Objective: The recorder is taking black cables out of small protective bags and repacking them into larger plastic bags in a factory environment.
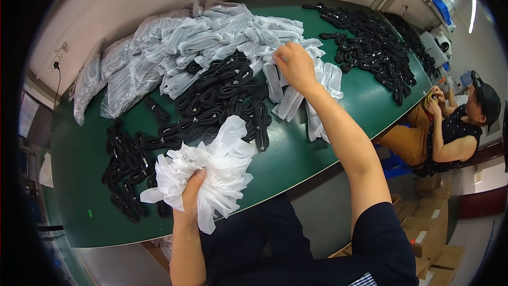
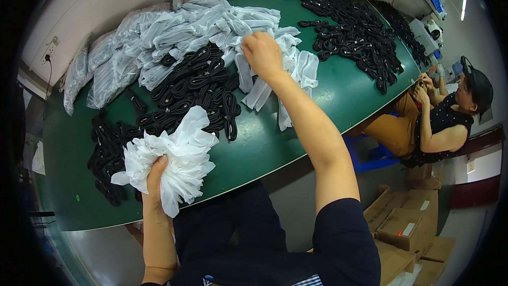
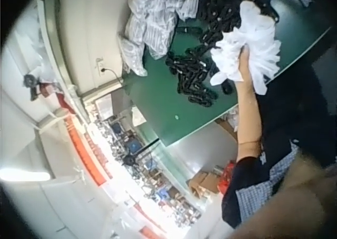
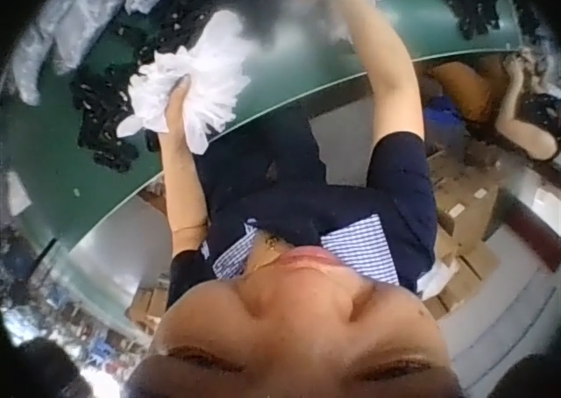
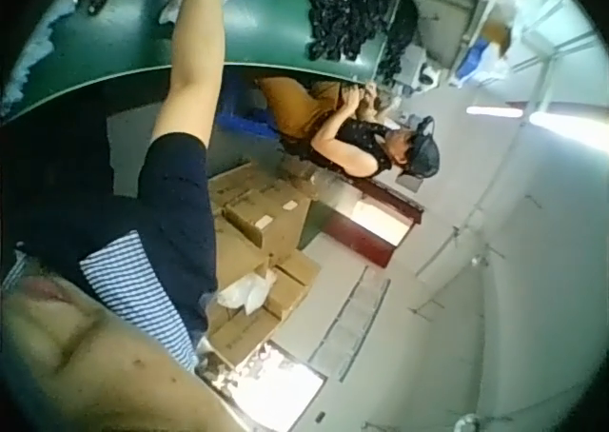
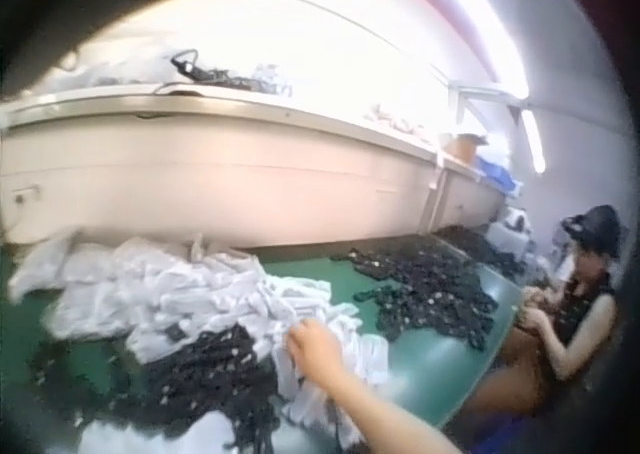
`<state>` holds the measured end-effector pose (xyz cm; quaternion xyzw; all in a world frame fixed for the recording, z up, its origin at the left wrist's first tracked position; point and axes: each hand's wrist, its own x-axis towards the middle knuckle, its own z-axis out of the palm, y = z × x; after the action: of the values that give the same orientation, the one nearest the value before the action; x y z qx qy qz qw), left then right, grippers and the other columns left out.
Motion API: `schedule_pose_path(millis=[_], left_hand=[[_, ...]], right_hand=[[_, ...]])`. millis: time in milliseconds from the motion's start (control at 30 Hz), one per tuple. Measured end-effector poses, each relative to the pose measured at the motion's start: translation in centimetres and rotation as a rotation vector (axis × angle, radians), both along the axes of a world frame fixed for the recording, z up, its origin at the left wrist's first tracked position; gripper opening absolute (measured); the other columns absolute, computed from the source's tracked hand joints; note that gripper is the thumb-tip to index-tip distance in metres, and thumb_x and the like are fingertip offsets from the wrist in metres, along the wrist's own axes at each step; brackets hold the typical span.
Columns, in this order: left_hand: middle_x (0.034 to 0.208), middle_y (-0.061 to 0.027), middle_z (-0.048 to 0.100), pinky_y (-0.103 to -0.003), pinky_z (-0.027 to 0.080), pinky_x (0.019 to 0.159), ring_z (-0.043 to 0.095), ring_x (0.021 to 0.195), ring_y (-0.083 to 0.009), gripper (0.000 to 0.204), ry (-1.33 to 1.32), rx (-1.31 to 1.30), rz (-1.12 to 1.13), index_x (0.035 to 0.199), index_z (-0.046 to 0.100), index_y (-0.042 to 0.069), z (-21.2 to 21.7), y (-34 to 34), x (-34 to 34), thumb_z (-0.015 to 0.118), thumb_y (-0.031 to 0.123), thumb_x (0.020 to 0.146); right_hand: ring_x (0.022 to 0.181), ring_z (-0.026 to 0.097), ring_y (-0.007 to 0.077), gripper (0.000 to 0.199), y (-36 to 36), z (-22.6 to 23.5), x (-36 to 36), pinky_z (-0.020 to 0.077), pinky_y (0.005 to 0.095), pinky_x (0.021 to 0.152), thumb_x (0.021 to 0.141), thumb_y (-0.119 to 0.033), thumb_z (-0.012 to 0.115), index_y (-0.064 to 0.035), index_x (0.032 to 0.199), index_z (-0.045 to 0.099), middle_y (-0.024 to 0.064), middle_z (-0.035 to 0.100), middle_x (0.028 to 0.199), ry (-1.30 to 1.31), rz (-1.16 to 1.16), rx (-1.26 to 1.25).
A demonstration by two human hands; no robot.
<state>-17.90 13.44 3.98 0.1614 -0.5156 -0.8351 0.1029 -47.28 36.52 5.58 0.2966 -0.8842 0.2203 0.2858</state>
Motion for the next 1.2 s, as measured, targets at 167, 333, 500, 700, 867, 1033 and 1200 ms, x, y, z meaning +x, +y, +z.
schedule_pose_path(millis=[167, 333, 500, 700, 867, 1033, 1200], left_hand=[[0.112, -0.0076, 0.06, -0.031, 0.044, 0.092, 0.058, 0.102, -0.0181, 0.04, 0.021, -0.216, -0.025, 0.121, 0.053, 0.0, 0.5, 0.4, -0.4, 0.064, 0.004, 0.082], [0.119, -0.0094, 0.057, -0.031, 0.042, 0.094, 0.056, 0.106, -0.0184, 0.07, 0.28, -0.652, -0.105, 0.141, 0.032, 0.002, 2.9, 1.4, -1.8, 0.067, 0.002, 0.08], [0.117, -0.0101, 0.059, -0.037, 0.04, 0.096, 0.055, 0.109, -0.0246, 0.066, 0.212, -1.087, -0.105, 0.139, 0.038, 0.003, -0.3, 0.0, -2.1, 0.068, 0.005, 0.08], [0.114, -0.0107, 0.061, -0.033, 0.041, 0.095, 0.056, 0.107, -0.0219, 0.029, 0.111, -0.721, 0.052, 0.114, 0.06, -0.001, 0.4, -1.5, -0.9, 0.064, 0.007, 0.086], [0.113, -0.0097, 0.06, -0.033, 0.041, 0.094, 0.056, 0.106, -0.0203, 0.033, 0.174, -0.608, 0.092, 0.116, 0.058, 0.0, 0.3, -1.8, 0.1, 0.064, 0.006, 0.084], [0.113, -0.0092, 0.06, -0.033, 0.042, 0.094, 0.056, 0.105, -0.02, 0.033, 0.081, -0.511, 0.083, 0.116, 0.058, 0.0, 0.5, -0.9, 0.1, 0.064, 0.006, 0.084], [0.113, -0.0091, 0.06, -0.033, 0.042, 0.093, 0.056, 0.105, -0.0201, 0.033, 0.091, -0.506, 0.069, 0.116, 0.057, 0.001, -0.3, -1.2, 0.8, 0.064, 0.006, 0.084]], right_hand=[[0.077, 0.061, 0.0295, 0.01, -4.3, 3.2, 4.0, 0.0478, 0.0388, 0.068, 0.084, -0.016, 0.06, -0.0067, 0.088, 0.062, 0.0115, 0.061, 0.084, -0.221, 0.162, -0.397], [0.073, 0.062, 0.0308, 0.012, -7.7, 4.5, 11.6, 0.0484, 0.0385, 0.065, 0.084, -0.015, 0.061, -0.0043, 0.089, 0.059, 0.0137, 0.062, 0.079, -0.511, 0.477, -0.404], [0.084, 0.061, 0.0214, 0.01, -8.5, 3.8, 15.6, 0.0463, 0.0308, 0.083, 0.084, -0.008, 0.061, -0.0029, 0.092, 0.063, 0.0083, 0.064, 0.088, -0.8, 0.861, -0.465], [0.079, 0.064, 0.0239, 0.012, -5.0, 2.8, 9.7, 0.0501, 0.0333, 0.07, 0.084, -0.012, 0.062, -0.0053, 0.094, 0.066, 0.0115, 0.067, 0.088, -0.292, 0.345, -0.268], [0.078, 0.063, 0.0321, 0.02, 0.5, 1.2, 6.0, 0.0486, 0.0437, 0.068, 0.081, -0.026, 0.066, -0.0078, 0.088, 0.068, 0.0133, 0.064, 0.08, -0.315, -0.157, 0.342], [0.085, 0.059, 0.0312, 0.023, 1.4, -2.2, 7.1, 0.0433, 0.042, 0.077, 0.077, -0.03, 0.07, -0.0073, 0.08, 0.07, 0.0135, 0.061, 0.08, -0.184, -0.187, 0.476], [0.084, 0.058, 0.0305, 0.021, 0.9, -3.0, 6.3, 0.0411, 0.0429, 0.078, 0.076, -0.028, 0.071, -0.0073, 0.078, 0.07, 0.0121, 0.06, 0.079, -0.205, -0.165, 0.412]])
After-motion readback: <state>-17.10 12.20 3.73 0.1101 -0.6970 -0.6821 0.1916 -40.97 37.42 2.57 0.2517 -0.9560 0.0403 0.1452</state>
